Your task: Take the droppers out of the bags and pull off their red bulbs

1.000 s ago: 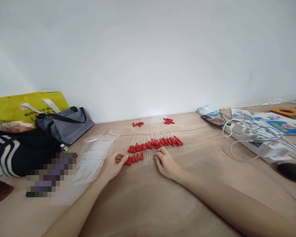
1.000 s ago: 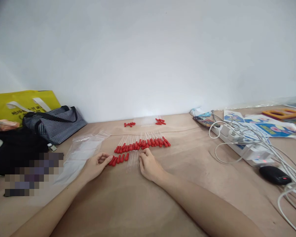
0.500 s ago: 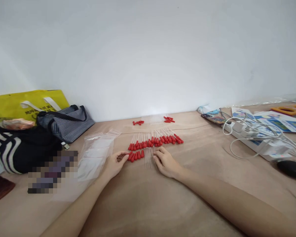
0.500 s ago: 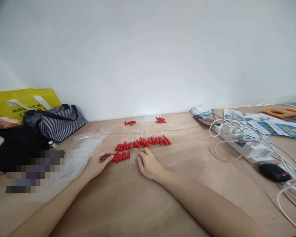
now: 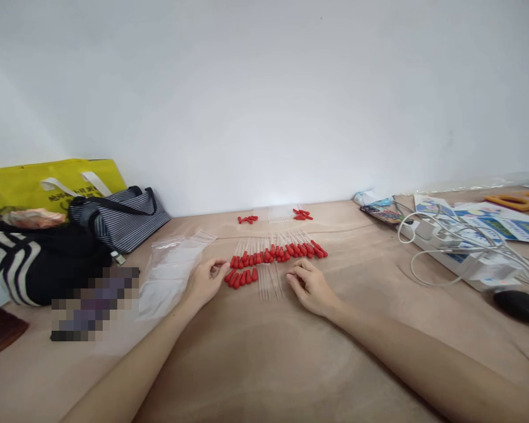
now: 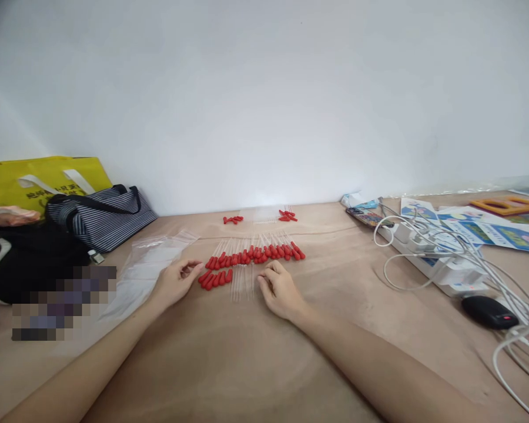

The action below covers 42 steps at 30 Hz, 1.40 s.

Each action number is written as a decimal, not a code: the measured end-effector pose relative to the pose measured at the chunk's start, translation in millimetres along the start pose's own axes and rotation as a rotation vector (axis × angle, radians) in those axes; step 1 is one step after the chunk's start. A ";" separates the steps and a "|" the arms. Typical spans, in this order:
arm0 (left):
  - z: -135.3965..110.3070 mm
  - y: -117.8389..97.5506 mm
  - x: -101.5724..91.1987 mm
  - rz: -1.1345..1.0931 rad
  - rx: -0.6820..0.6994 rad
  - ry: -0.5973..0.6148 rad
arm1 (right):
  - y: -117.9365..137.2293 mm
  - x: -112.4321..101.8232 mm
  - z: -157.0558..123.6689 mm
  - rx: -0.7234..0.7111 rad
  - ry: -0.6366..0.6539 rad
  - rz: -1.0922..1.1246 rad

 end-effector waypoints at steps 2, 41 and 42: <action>7.6 -16.4 -0.5 0.054 0.073 -0.015 | -0.7 -2.8 0.4 0.008 -0.015 0.004; -62.1 -107.1 7.1 0.012 0.767 -0.310 | 28.9 13.6 -3.1 -0.333 0.138 -0.403; -62.1 -109.5 9.6 0.026 0.782 -0.301 | 31.4 13.7 -4.0 -0.356 0.132 -0.409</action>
Point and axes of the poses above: each hand's wrist, its own z-axis towards the middle knuckle, its own x-axis out of the palm, y = z × x, the point moved 9 cm from there along z, towards the middle knuckle, and after that the axes turned 15 degrees about z, right-handed, at the moved point
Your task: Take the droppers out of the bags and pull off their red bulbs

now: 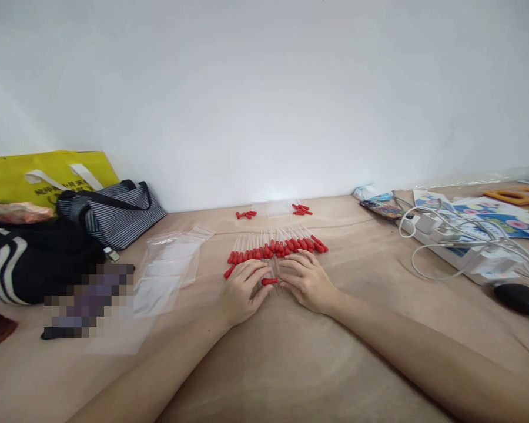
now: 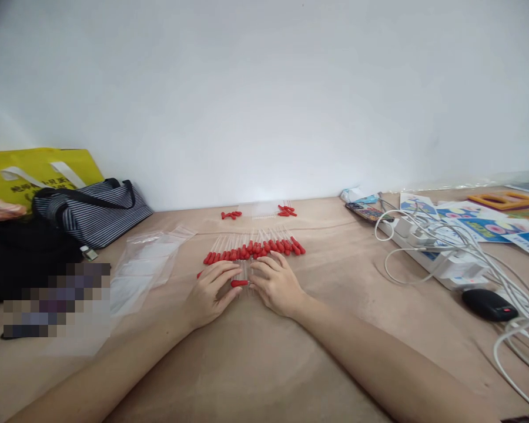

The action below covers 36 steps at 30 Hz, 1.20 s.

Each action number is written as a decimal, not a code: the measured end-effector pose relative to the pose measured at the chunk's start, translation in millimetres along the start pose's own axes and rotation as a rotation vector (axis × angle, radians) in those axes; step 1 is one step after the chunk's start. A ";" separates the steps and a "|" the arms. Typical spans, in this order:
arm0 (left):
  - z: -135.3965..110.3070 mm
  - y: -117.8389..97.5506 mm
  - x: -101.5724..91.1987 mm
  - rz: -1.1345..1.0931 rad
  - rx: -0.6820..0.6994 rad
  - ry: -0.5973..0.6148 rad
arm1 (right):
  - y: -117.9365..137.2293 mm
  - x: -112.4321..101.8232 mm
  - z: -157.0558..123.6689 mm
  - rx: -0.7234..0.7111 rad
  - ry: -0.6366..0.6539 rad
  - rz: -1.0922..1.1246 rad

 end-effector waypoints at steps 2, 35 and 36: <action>1.3 -5.2 4.9 0.018 0.049 0.020 | 4.9 -0.9 -0.5 -0.045 -0.011 -0.019; -33.6 101.3 -18.4 -0.009 -0.603 -0.140 | -49.4 9.6 -19.2 0.299 0.037 0.208; -33.9 102.1 -14.1 -0.038 -0.612 -0.106 | -49.5 9.8 -17.6 0.310 0.020 0.219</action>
Point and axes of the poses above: each hand's wrist, its own z-axis towards the middle knuckle, its own x-axis out of the palm, y = z × x, the point moved 9 cm from there along z, towards the middle knuckle, and after that the axes turned 15 degrees about z, right-handed, at the moved point
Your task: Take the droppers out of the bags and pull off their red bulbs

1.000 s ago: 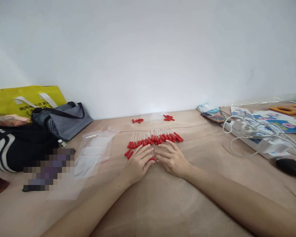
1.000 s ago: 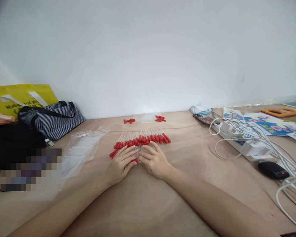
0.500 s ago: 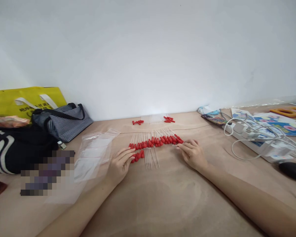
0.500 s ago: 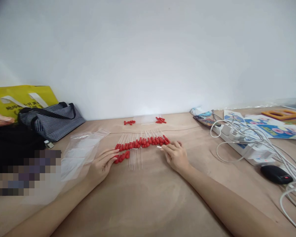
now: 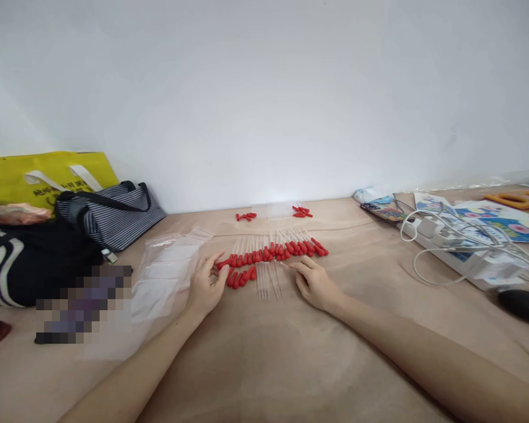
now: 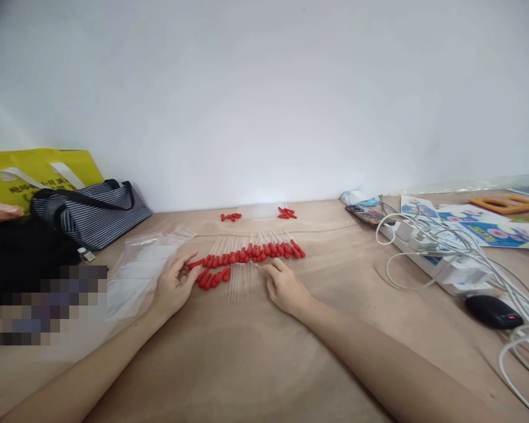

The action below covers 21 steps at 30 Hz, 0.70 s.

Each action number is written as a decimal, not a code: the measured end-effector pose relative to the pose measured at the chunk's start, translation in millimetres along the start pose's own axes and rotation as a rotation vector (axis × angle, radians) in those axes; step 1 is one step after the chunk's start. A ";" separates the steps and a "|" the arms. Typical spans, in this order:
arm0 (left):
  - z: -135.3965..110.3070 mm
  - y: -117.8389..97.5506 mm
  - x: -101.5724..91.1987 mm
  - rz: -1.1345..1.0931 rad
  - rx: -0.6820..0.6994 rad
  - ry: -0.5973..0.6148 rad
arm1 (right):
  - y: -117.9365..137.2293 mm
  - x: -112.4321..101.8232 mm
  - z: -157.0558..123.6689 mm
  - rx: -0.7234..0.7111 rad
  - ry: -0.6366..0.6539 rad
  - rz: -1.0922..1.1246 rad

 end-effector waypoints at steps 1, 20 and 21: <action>-0.6 -0.5 3.4 -0.012 -0.003 0.034 | 0.7 0.3 1.5 0.006 -0.015 0.010; 20.0 22.7 24.5 0.151 -0.264 0.340 | 19.1 13.1 12.9 0.055 -0.009 0.178; 24.2 27.5 30.1 0.178 -0.302 0.410 | 19.2 10.3 13.1 0.052 -0.025 0.184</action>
Point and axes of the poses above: each hand's wrist, its own z-axis towards the middle knuckle, its own x-axis out of the palm, y = z × x, the point moved 9 cm from there along z, towards the middle knuckle, and after that the axes turned 15 degrees about z, right-handed, at the moved point
